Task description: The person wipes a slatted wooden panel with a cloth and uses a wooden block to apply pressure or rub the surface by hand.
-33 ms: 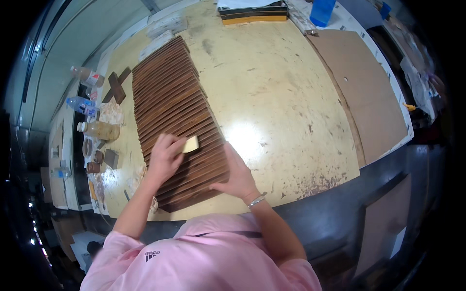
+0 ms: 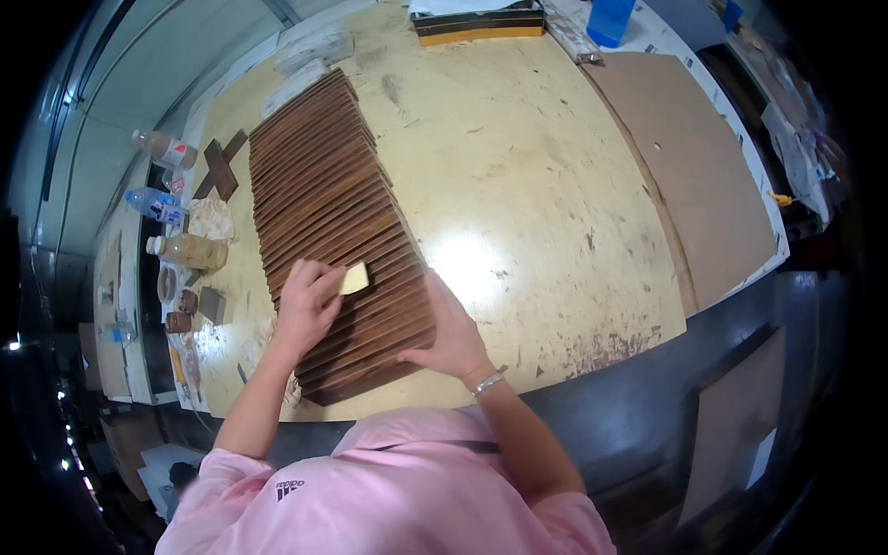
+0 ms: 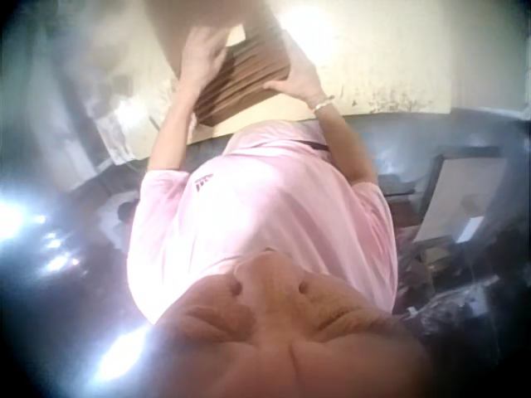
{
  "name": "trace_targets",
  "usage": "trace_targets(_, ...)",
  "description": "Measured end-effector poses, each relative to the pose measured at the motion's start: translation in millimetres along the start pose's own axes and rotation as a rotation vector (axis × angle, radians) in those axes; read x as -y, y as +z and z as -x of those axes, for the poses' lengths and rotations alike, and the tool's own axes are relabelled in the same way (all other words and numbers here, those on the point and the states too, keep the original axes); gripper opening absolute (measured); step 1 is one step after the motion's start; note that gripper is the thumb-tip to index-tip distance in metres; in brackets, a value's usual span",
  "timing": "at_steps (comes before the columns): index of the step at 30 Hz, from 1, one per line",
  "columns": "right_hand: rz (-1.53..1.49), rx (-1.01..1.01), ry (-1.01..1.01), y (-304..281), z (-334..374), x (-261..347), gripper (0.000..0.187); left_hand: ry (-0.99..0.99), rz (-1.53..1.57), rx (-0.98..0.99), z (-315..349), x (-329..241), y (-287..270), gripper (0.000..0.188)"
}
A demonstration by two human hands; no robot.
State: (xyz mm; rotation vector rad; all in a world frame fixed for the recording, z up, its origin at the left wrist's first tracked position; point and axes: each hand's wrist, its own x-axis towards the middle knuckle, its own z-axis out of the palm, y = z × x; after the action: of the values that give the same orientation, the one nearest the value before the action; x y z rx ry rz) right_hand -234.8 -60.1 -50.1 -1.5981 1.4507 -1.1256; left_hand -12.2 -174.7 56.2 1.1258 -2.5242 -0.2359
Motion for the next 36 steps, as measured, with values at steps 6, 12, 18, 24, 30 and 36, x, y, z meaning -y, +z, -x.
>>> trace_targets(6, 0.011, 0.02, 0.002, 2, 0, 2, 0.133, 0.017, 0.114, -0.083, -29, -30, 20, 0.038)
trace_targets(12, 0.013, 0.021, 0.004, -1, -2, 4, 0.132, -0.196, -0.01, -0.001, 15, -1, -7, 0.036)
trace_targets(18, 0.036, 0.031, 0.01, -2, -1, 5, 0.131, -0.894, 1.118, 0.016, 33, 1, -13, 0.028)
trace_targets(24, 0.054, 0.024, -0.009, -1, 0, 3, 0.132, -0.988, 1.461, -0.053, 44, 7, -15, 0.029)
trace_targets(30, 0.036, 0.031, -0.001, 0, 0, 5, 0.133, -0.735, 0.819, -0.081, 42, 1, -1, 0.036)
trace_targets(36, 0.034, 0.027, 0.011, -1, -1, 6, 0.132, -0.226, 0.135, -0.123, 8, -38, 5, 0.045)
